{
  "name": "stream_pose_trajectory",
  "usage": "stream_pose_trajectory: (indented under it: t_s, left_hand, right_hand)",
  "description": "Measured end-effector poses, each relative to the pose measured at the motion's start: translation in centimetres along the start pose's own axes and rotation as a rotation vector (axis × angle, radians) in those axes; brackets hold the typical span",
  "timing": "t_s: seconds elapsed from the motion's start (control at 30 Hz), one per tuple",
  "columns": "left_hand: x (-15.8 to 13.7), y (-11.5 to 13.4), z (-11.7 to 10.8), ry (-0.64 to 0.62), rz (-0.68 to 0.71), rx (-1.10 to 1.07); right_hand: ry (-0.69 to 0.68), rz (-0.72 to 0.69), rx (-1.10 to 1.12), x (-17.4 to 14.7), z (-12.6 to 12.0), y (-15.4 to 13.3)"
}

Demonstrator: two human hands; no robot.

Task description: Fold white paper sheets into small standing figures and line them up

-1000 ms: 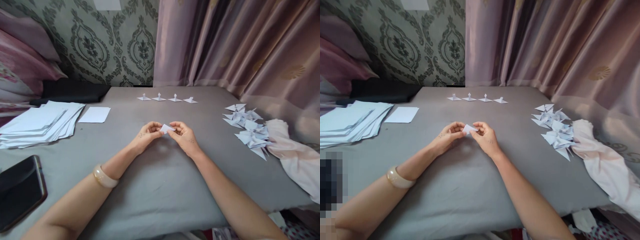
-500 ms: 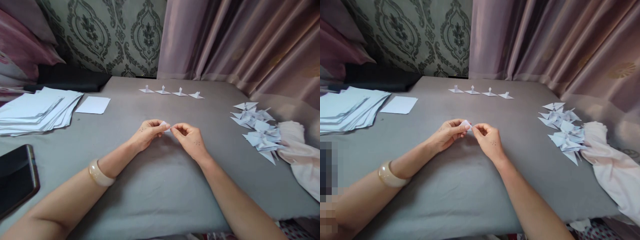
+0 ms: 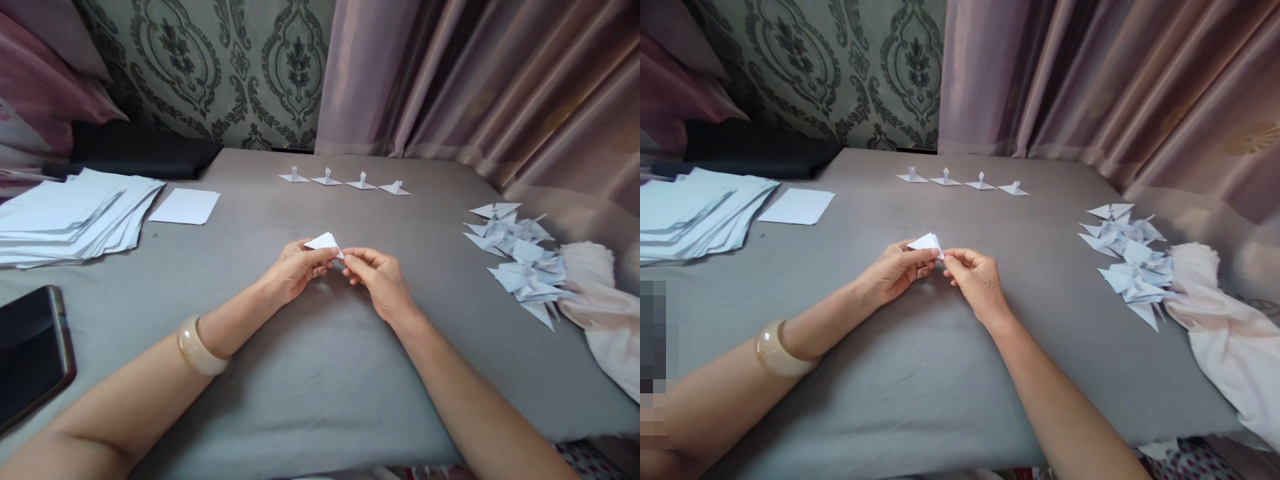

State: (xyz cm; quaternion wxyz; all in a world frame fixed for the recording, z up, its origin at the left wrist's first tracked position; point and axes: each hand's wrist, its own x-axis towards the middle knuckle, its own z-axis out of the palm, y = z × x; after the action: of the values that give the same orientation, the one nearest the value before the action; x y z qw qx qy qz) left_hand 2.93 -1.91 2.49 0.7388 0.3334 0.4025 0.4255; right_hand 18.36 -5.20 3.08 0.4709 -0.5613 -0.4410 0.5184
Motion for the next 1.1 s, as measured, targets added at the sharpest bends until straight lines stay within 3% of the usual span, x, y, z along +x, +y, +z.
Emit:
stream_pose_trajectory:
  t_s: [0.4, 0.6, 0.7, 0.93, 1.1]
  left_hand:
    - [0.0, -0.6, -0.1, 0.015, 0.095, 0.157]
    - [-0.1, -0.9, 0.1, -0.026, 0.174, 0.28]
    - [0.0, -1.0, 0.0, -0.039, 0.168, 0.299]
    - [0.2, -0.8, -0.2, -0.058, 0.103, 0.26]
    - [0.1, -0.3, -0.3, -0.091, 0.009, 0.189]
  right_hand:
    - [0.05, -0.179, -0.336, -0.4, 0.2, 0.6]
    - [0.116, -0.452, -0.603, -0.6, 0.2, 1.0]
    - [0.114, -0.562, -0.78, -0.7, 0.1, 1.2]
    - [0.075, -0.656, -1.061, -1.0, -0.4, 0.9]
    - [0.049, -0.837, -1.279, -0.7, -1.1, 0.5]
